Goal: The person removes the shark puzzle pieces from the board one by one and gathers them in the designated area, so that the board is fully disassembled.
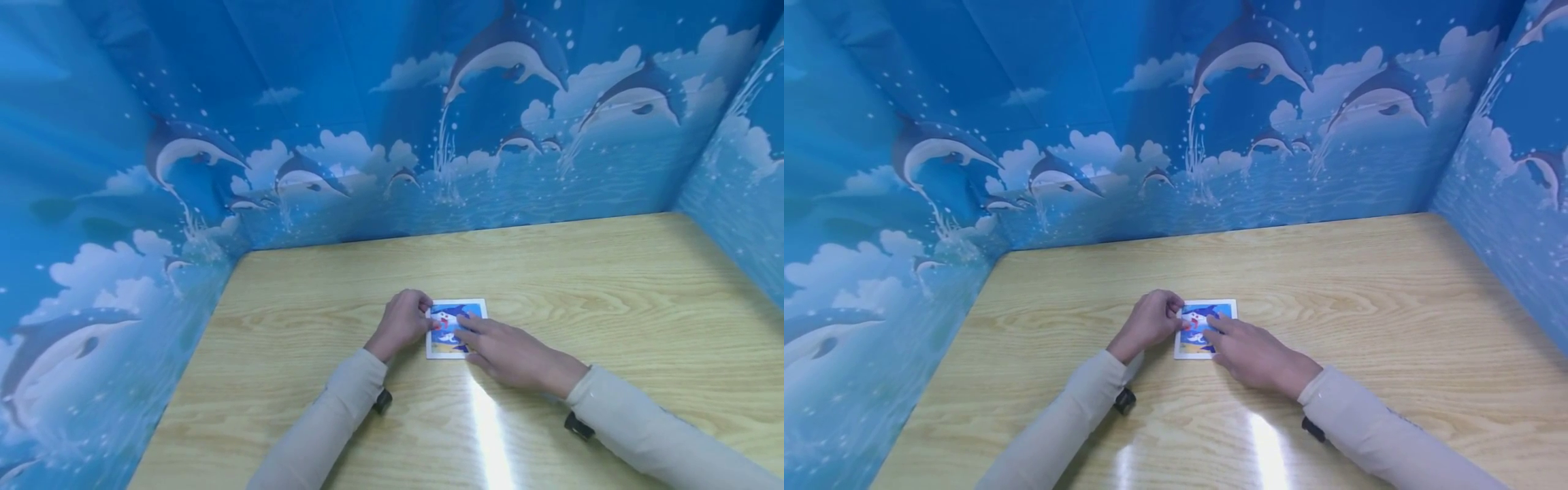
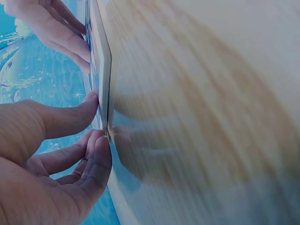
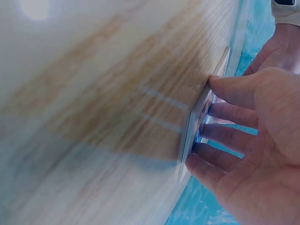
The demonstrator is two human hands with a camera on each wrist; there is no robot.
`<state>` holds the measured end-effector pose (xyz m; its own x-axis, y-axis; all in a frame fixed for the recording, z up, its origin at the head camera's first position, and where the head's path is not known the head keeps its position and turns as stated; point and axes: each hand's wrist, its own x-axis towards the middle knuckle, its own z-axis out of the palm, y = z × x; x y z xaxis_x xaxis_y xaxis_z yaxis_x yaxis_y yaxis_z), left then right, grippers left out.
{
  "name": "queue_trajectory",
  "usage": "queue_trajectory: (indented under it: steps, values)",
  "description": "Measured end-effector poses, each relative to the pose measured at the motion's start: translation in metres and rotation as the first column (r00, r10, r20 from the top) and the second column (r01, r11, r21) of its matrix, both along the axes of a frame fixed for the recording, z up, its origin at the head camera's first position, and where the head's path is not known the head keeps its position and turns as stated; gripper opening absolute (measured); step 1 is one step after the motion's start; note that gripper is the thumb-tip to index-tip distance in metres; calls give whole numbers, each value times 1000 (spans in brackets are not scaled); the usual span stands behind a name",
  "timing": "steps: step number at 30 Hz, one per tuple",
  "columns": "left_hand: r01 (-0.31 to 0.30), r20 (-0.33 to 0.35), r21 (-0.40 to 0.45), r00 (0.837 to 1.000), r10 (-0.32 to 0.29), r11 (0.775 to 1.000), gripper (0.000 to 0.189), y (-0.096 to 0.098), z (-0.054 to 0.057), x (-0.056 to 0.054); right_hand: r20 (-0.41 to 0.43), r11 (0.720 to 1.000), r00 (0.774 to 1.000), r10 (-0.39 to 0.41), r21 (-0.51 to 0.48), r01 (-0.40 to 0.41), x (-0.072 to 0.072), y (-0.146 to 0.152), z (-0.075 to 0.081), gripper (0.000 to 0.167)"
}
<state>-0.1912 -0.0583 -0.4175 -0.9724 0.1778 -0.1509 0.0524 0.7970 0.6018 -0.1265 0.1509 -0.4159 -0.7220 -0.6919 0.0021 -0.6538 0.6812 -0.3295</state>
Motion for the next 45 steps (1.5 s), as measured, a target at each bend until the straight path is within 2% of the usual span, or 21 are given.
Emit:
queue_trajectory:
  steps: [17,26,31,38,45]
  values:
    - [-23,-62,20,998,24,1000,38,1,2,2,12,1000,1000,-2,7,2,-1,-1,2,47]
    - [-62,-97,56,993,67,997,22,1,-1,0,5,1000,1000,-3,13,3,-1,-2,2,47]
    - [-93,-87,114,991,103,989,13,2,-1,1,11,1000,1000,-6,17,6,-2,-3,3,47]
    - [-120,-58,201,989,134,972,13,0,1,1,24,1000,1000,-17,25,16,-1,-3,3,47]
    - [-168,-6,274,984,176,947,9,-15,4,0,20,1000,1000,-9,19,9,-1,-2,2,47]
